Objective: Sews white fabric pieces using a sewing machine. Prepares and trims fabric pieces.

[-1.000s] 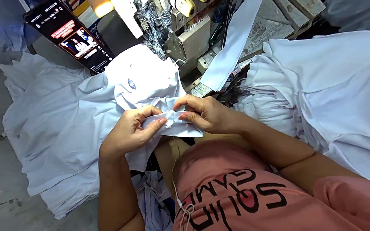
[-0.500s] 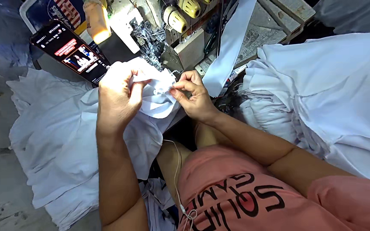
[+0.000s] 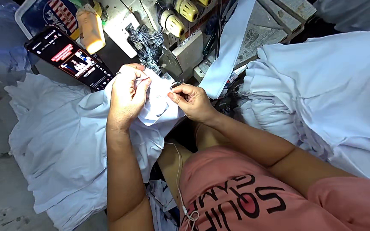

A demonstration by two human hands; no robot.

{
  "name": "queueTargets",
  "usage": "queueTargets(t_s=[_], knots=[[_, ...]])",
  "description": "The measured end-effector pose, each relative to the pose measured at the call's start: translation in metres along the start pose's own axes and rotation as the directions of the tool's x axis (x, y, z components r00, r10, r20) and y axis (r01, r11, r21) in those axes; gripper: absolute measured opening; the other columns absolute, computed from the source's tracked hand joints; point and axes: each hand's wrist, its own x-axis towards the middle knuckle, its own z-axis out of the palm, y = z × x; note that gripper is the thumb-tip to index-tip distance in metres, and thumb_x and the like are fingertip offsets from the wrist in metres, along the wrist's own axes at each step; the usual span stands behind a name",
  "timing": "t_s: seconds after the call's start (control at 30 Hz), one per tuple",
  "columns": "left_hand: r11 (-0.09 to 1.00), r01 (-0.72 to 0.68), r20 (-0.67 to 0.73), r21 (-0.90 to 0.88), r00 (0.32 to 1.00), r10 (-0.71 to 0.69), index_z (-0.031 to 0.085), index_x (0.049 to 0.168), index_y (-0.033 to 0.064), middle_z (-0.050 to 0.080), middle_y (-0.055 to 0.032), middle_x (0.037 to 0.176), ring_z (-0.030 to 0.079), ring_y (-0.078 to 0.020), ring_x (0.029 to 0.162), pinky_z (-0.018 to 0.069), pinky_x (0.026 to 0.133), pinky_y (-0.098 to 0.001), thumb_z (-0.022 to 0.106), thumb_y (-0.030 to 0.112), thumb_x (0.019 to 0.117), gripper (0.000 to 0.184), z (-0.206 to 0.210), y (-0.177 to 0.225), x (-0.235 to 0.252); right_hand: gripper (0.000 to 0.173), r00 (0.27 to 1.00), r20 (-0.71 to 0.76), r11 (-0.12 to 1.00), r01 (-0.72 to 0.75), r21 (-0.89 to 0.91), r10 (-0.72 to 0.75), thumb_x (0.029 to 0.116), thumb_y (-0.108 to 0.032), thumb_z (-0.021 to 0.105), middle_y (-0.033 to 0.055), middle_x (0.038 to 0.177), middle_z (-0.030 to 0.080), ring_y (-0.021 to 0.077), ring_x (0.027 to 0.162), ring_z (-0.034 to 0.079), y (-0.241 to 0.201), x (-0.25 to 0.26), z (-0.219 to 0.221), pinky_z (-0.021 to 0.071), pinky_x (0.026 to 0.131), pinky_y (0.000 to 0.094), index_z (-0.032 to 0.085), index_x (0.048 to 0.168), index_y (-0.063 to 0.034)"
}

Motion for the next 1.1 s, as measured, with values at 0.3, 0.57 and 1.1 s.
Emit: queueTargets(t_s=[0.3,0.57,1.1], knots=[[0.970,0.107,0.053,0.218,0.991,-0.121,0.068,0.098,-0.0026,0.056,-0.0252,0.129,0.053,-0.0328,0.122,0.0405,0.102,-0.0445,0.058,0.019,0.0974,0.024,0.001,0.011,0.008,0.026,0.983,0.072,0.973,0.179,-0.146,-0.170,0.0978,0.002,0.055,0.0178,0.106,0.074,0.0167,0.093,0.072,0.001,0.000,-0.001,0.0573,0.086,0.0296,0.071,0.118,0.0077],[0.945,0.271,-0.058,0.181,0.962,-0.265,0.069,0.109,-0.0008,0.059,-0.0198,0.111,0.056,-0.0268,0.103,0.0419,0.090,-0.0403,0.057,0.016,0.0991,0.023,0.007,0.023,0.007,0.043,0.991,0.131,0.977,-0.006,-0.214,0.035,0.1026,-0.003,0.051,0.0035,0.064,0.049,0.0097,0.051,0.043,-0.022,-0.002,-0.007,0.0416,0.050,0.0247,0.050,0.145,0.0054],[0.895,0.444,-0.339,0.046,0.849,-0.404,0.030,0.139,-0.0071,0.054,-0.0088,0.100,0.056,-0.0071,0.088,0.0469,0.080,-0.0218,0.057,0.003,0.0879,0.059,0.026,0.020,0.041,0.020,0.992,-0.063,0.959,0.084,-0.271,-0.105,0.0988,-0.007,0.058,0.0000,0.062,0.051,0.0069,0.052,0.044,-0.004,0.025,0.004,0.0411,0.052,0.0240,0.066,0.114,0.0042]])
